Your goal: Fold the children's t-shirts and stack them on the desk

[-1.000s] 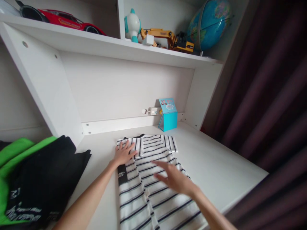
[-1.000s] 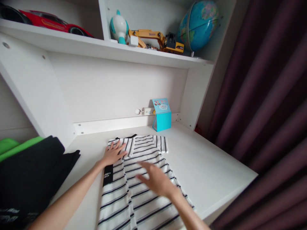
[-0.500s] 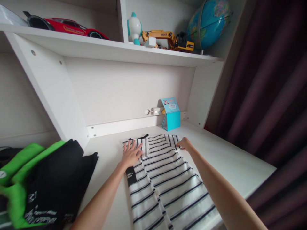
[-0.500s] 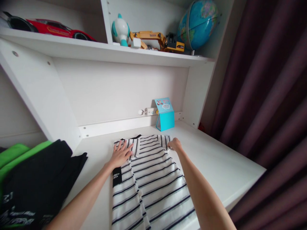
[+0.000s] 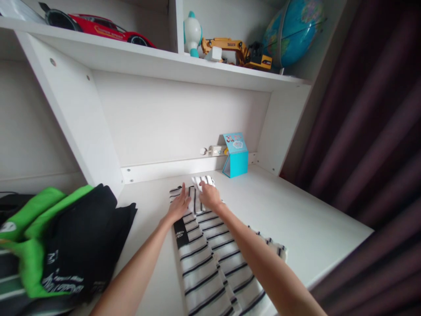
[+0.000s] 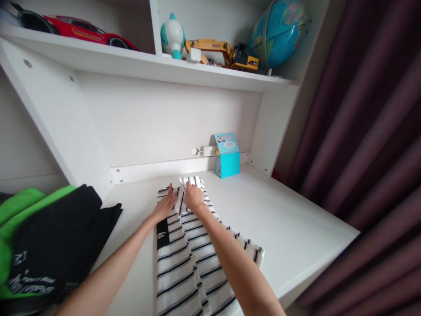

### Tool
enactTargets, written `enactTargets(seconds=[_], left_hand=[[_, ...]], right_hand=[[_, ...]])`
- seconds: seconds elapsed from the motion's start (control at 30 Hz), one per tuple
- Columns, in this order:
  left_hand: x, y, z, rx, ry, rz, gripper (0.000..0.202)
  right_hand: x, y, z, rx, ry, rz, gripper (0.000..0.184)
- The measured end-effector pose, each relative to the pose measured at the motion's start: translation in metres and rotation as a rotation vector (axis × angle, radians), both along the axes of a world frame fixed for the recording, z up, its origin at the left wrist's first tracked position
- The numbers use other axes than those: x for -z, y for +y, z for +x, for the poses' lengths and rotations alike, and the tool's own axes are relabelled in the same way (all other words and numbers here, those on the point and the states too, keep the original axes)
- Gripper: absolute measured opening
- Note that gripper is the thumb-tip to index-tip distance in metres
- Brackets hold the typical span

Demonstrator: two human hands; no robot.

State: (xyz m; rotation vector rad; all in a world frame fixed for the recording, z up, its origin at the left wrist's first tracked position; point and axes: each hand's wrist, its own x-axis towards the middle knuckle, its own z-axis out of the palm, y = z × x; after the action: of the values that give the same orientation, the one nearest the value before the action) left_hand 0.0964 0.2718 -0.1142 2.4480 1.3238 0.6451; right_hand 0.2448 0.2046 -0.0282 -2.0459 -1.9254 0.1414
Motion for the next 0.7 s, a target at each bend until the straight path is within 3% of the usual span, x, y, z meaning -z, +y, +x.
enactTargets(seconds=[0.1,0.17,0.3,0.4,0.47,0.6,0.7], left_hand=[[-0.003,0.0,-0.003,0.0,-0.065,-0.016,0.058],[-0.002,0.001,-0.004,0.018,-0.07,-0.006,0.053],[0.003,0.005,-0.003,-0.033,-0.08,-0.042,0.047],[0.006,0.008,-0.001,-0.038,-0.156,-0.038,0.046],[0.007,0.01,-0.001,-0.016,-0.227,-0.025,0.045],[0.01,0.013,-0.002,-0.006,-0.348,-0.054,0.045],[0.012,0.015,-0.002,-0.016,-0.38,-0.07,0.044]], right_hand=[[0.011,-0.027,-0.025,-0.147,-0.038,-0.046,0.045],[0.011,-0.053,-0.021,-0.203,-0.057,-0.057,0.05],[0.005,-0.109,0.032,-0.137,-0.101,-0.089,0.048],[0.003,-0.147,0.077,-0.057,-0.102,-0.224,0.041],[0.005,-0.168,0.091,-0.05,-0.097,-0.29,0.032],[0.009,-0.204,0.073,-0.117,-0.084,-0.238,0.028],[0.0,-0.222,0.05,-0.306,-0.03,-0.35,0.033]])
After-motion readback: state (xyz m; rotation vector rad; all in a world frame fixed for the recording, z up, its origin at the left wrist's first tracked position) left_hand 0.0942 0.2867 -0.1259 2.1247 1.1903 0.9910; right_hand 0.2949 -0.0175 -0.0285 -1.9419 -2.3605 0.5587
